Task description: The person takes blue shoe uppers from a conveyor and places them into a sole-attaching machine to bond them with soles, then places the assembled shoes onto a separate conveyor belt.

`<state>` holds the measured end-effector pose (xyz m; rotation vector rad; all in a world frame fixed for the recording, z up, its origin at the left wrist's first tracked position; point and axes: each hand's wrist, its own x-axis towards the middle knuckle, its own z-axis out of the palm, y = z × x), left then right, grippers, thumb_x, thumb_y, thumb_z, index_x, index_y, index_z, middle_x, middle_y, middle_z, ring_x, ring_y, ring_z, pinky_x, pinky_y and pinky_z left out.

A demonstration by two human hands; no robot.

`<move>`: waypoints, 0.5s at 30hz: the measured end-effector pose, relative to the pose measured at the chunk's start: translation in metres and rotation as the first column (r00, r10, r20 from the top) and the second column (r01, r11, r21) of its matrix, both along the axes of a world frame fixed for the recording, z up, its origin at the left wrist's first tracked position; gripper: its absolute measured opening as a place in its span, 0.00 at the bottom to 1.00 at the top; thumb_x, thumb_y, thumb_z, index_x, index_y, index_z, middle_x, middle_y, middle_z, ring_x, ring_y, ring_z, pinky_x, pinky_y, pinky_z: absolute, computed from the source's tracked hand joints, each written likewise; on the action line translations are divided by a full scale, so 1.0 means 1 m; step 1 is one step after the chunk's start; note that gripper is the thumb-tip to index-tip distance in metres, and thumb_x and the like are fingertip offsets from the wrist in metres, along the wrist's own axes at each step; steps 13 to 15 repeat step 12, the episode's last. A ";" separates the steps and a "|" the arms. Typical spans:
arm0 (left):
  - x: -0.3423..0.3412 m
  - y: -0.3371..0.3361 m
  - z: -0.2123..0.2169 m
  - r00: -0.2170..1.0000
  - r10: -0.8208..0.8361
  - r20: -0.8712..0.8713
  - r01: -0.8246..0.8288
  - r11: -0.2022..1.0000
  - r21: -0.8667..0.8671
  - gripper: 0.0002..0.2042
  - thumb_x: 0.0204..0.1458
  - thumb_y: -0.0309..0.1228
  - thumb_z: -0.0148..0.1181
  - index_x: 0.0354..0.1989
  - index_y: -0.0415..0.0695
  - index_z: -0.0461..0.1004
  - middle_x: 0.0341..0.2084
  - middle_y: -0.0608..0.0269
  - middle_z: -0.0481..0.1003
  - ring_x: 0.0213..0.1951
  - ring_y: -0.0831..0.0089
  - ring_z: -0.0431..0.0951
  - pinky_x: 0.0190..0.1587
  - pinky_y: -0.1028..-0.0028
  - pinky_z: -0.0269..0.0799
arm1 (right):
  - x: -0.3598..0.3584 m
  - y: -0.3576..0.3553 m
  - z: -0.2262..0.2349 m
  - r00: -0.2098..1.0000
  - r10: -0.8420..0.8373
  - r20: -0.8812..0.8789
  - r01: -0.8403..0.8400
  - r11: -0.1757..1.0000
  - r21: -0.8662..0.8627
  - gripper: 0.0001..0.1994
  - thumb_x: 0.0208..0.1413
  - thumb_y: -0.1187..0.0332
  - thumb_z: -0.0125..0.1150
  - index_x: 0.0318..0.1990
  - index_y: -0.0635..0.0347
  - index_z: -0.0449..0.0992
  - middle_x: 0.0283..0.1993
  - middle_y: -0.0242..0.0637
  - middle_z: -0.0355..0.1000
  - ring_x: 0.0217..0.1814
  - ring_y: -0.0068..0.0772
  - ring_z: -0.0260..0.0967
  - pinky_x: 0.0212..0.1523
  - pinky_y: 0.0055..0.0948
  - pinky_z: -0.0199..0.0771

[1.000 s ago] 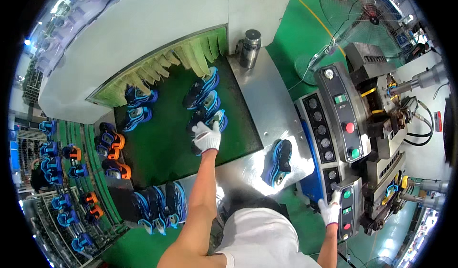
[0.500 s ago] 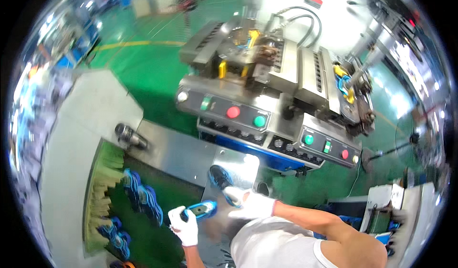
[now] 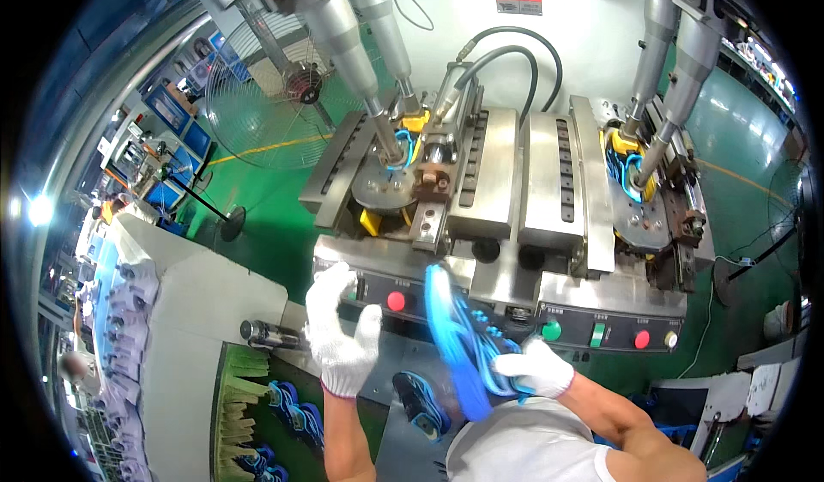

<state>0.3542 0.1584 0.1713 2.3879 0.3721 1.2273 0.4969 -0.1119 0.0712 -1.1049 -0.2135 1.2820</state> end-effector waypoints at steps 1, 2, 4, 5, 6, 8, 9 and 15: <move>0.017 0.009 -0.009 1.000 -0.012 -0.012 0.010 0.993 -0.118 0.27 0.54 0.24 0.69 0.63 0.37 0.70 0.57 0.47 0.75 0.59 0.53 0.76 0.62 0.60 0.73 | 0.010 -0.015 0.003 0.986 -0.078 -0.147 0.090 0.993 0.082 0.26 0.56 0.68 0.76 0.59 0.70 0.75 0.46 0.38 0.80 0.41 0.30 0.77 0.44 0.31 0.79; 0.030 0.018 -0.019 0.999 -0.015 -0.029 0.007 0.972 -0.233 0.27 0.54 0.23 0.68 0.64 0.37 0.69 0.58 0.47 0.74 0.60 0.54 0.76 0.63 0.61 0.73 | 0.019 -0.029 0.011 0.945 -0.130 -0.301 0.181 0.972 0.149 0.27 0.56 0.71 0.74 0.61 0.73 0.73 0.51 0.42 0.80 0.45 0.33 0.79 0.48 0.34 0.82; 0.045 0.034 -0.043 0.996 -0.065 -0.066 0.035 0.924 -0.380 0.32 0.56 0.22 0.67 0.69 0.35 0.63 0.63 0.44 0.71 0.64 0.54 0.73 0.68 0.61 0.68 | 0.039 -0.049 0.016 0.918 -0.160 -0.364 0.274 0.917 0.288 0.34 0.54 0.79 0.70 0.69 0.72 0.64 0.59 0.50 0.77 0.56 0.46 0.80 0.58 0.44 0.82; 0.052 0.037 -0.052 0.994 -0.075 -0.079 0.040 0.925 -0.378 0.32 0.57 0.23 0.65 0.71 0.35 0.61 0.64 0.43 0.69 0.66 0.54 0.71 0.69 0.60 0.65 | 0.048 -0.056 0.018 0.933 -0.174 -0.315 0.266 0.923 0.278 0.39 0.51 0.72 0.73 0.70 0.72 0.62 0.61 0.55 0.74 0.59 0.54 0.77 0.60 0.50 0.80; 0.059 0.038 -0.059 0.991 -0.094 -0.096 0.050 0.924 -0.379 0.33 0.58 0.24 0.64 0.72 0.35 0.59 0.66 0.42 0.68 0.68 0.53 0.69 0.71 0.60 0.63 | 0.053 -0.059 0.022 0.943 -0.195 -0.269 0.267 0.927 0.263 0.44 0.48 0.65 0.76 0.71 0.72 0.59 0.63 0.61 0.71 0.63 0.61 0.74 0.62 0.56 0.79; 0.067 0.038 -0.064 0.983 -0.133 -0.124 0.067 0.900 -0.432 0.35 0.63 0.29 0.60 0.75 0.34 0.52 0.70 0.41 0.62 0.72 0.52 0.63 0.74 0.58 0.57 | 0.061 -0.050 0.038 0.938 -0.183 -0.296 0.289 0.883 0.371 0.45 0.48 0.65 0.75 0.71 0.72 0.59 0.62 0.64 0.71 0.62 0.67 0.73 0.62 0.59 0.78; 0.071 0.036 -0.064 0.983 -0.165 -0.083 0.108 0.878 -0.466 0.35 0.63 0.30 0.60 0.76 0.34 0.51 0.71 0.41 0.61 0.72 0.51 0.63 0.74 0.58 0.57 | 0.063 -0.046 0.041 0.937 -0.206 -0.283 0.309 0.867 0.392 0.45 0.48 0.64 0.75 0.72 0.71 0.60 0.61 0.64 0.71 0.62 0.67 0.73 0.62 0.59 0.78; 0.070 0.035 -0.069 0.975 -0.221 -0.036 0.167 0.825 -0.540 0.38 0.64 0.33 0.61 0.77 0.36 0.47 0.73 0.41 0.59 0.74 0.50 0.59 0.75 0.56 0.54 | 0.060 -0.038 0.037 0.937 -0.220 -0.270 0.324 0.837 0.441 0.45 0.49 0.60 0.72 0.73 0.69 0.58 0.62 0.62 0.71 0.63 0.61 0.74 0.63 0.56 0.78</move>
